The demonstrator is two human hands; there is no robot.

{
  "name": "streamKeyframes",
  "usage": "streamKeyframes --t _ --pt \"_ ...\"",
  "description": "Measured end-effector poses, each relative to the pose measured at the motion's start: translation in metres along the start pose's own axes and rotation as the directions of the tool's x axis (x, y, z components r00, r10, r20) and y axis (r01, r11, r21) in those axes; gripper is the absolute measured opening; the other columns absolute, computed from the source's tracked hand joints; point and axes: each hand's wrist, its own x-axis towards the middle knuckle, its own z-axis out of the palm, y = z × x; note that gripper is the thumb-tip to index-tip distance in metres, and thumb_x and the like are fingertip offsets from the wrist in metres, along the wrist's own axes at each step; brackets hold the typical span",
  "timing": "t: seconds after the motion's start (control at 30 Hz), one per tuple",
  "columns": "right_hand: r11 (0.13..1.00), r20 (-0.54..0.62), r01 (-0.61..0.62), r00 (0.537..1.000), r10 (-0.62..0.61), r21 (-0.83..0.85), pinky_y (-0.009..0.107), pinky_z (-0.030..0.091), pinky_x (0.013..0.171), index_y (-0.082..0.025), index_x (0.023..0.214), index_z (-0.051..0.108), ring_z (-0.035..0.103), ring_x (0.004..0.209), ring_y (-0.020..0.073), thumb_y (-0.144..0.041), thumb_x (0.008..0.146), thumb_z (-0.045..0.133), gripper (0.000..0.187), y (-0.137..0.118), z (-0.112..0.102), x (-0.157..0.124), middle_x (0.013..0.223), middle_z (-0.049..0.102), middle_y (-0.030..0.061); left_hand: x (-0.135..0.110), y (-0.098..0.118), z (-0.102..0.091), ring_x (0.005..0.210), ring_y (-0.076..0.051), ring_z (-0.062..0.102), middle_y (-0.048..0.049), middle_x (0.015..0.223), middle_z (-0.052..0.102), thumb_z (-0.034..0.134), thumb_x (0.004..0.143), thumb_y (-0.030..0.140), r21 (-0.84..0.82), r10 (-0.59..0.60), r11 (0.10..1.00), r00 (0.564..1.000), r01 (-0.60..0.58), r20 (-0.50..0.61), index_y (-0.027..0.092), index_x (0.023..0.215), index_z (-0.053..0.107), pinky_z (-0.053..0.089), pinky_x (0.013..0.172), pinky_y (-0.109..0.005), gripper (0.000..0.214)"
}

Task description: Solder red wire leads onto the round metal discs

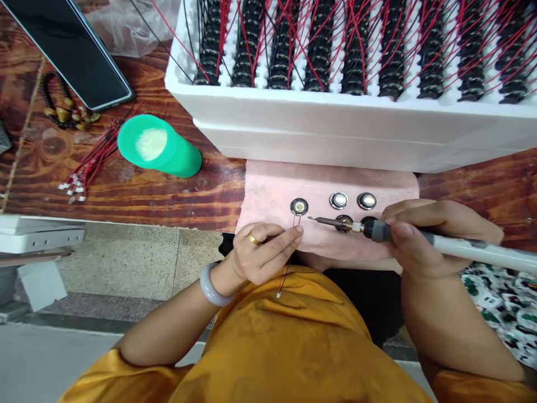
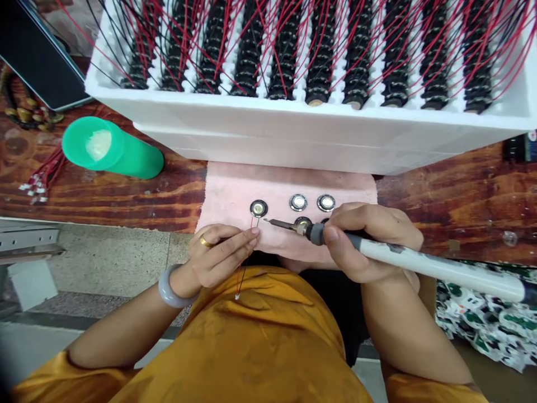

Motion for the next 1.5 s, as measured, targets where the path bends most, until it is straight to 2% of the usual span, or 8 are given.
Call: streamKeyframes --t 0.13,0.37,0.53,0.67,0.97,1.1,1.33,1.5 --pt "0.992 -0.024 0.009 1.0 -0.012 -0.13 0.026 0.046 0.038 -0.017 0.069 0.062 0.057 0.044 0.0146 -0.016 0.079 0.07 0.013 -0.002 0.005 0.004 0.061 0.061 -0.001 0.0 -0.002 0.0 0.085 -0.016 0.065 -0.0046 0.109 0.076 0.071 0.084 0.011 -0.012 0.006 1.0 1.0 -0.006 0.012 0.014 0.1 0.069 0.055 0.069 -0.029 0.016" --pt "0.983 0.009 0.012 1.0 -0.011 -0.185 0.025 0.048 0.041 -0.018 0.071 0.064 0.061 0.05 0.015 -0.016 0.079 0.072 0.012 -0.006 0.008 0.007 0.063 0.063 -0.0013 -0.001 -0.001 -0.001 0.084 -0.017 0.066 -0.0026 0.108 0.075 0.069 0.087 0.012 -0.021 -0.014 1.0 1.0 0.015 0.02 0.014 0.103 0.067 0.055 0.069 -0.03 0.017" --pt "0.979 0.041 0.032 0.999 -0.024 -0.203 0.023 0.047 0.04 -0.019 0.07 0.063 0.061 0.05 0.0147 -0.017 0.081 0.071 0.014 -0.006 0.009 0.009 0.062 0.063 -0.0014 0.001 -0.001 -0.001 0.082 -0.015 0.065 -0.0027 0.104 0.076 0.069 0.088 0.013 -0.032 -0.031 0.999 0.999 0.032 0.008 0.013 0.104 0.066 0.053 0.066 -0.027 0.016" --pt "0.982 0.026 -0.01 1.0 0.015 -0.19 0.025 0.046 0.04 -0.019 0.068 0.062 0.06 0.047 0.0148 -0.018 0.081 0.072 0.016 -0.006 0.01 0.008 0.062 0.063 -0.0012 0.0 -0.001 -0.001 0.083 -0.015 0.065 -0.0029 0.106 0.076 0.07 0.087 0.012 -0.037 -0.031 0.999 0.999 0.031 0.018 0.011 0.106 0.065 0.053 0.066 -0.028 0.02" --pt "0.982 0.029 -0.007 1.0 0.013 -0.19 0.026 0.048 0.042 -0.019 0.071 0.063 0.06 0.048 0.0152 -0.016 0.08 0.071 0.012 -0.008 0.012 0.009 0.063 0.064 -0.0009 -0.001 -0.002 0.001 0.084 -0.015 0.064 -0.0009 0.107 0.076 0.069 0.088 0.014 -0.024 -0.006 1.0 1.0 0.006 -0.006 0.015 0.105 0.065 0.052 0.066 -0.028 0.017" --pt "0.983 0.025 -0.022 0.999 0.027 -0.184 0.026 0.047 0.04 -0.019 0.071 0.063 0.06 0.049 0.0152 -0.016 0.08 0.071 0.012 -0.007 0.012 0.008 0.064 0.064 -0.0009 0.0 -0.002 0.002 0.083 -0.014 0.064 -0.0009 0.104 0.076 0.068 0.088 0.015 -0.032 -0.032 0.999 0.999 0.032 -0.009 0.014 0.105 0.065 0.052 0.066 -0.027 0.017" --pt "0.991 0.054 -0.015 0.998 0.023 -0.134 0.022 0.043 0.037 -0.017 0.068 0.06 0.056 0.044 0.0127 -0.013 0.077 0.071 0.015 -0.004 0.011 0.007 0.058 0.059 -0.0023 0.001 -0.002 0.002 0.079 -0.013 0.065 0.0004 0.101 0.077 0.069 0.088 0.015 -0.021 -0.031 0.999 0.999 0.03 -0.035 0.013 0.103 0.066 0.052 0.064 -0.027 0.015" --pt "0.983 0.02 0.019 1.0 -0.015 -0.184 0.026 0.047 0.038 -0.019 0.071 0.062 0.057 0.045 0.0158 -0.012 0.076 0.07 0.012 -0.01 0.008 0.007 0.06 0.06 -0.002 -0.001 -0.001 0.003 0.081 -0.014 0.066 0.0003 0.104 0.076 0.069 0.087 0.013 -0.03 -0.028 0.999 0.999 0.028 -0.022 0.014 0.102 0.067 0.053 0.066 -0.027 0.016"
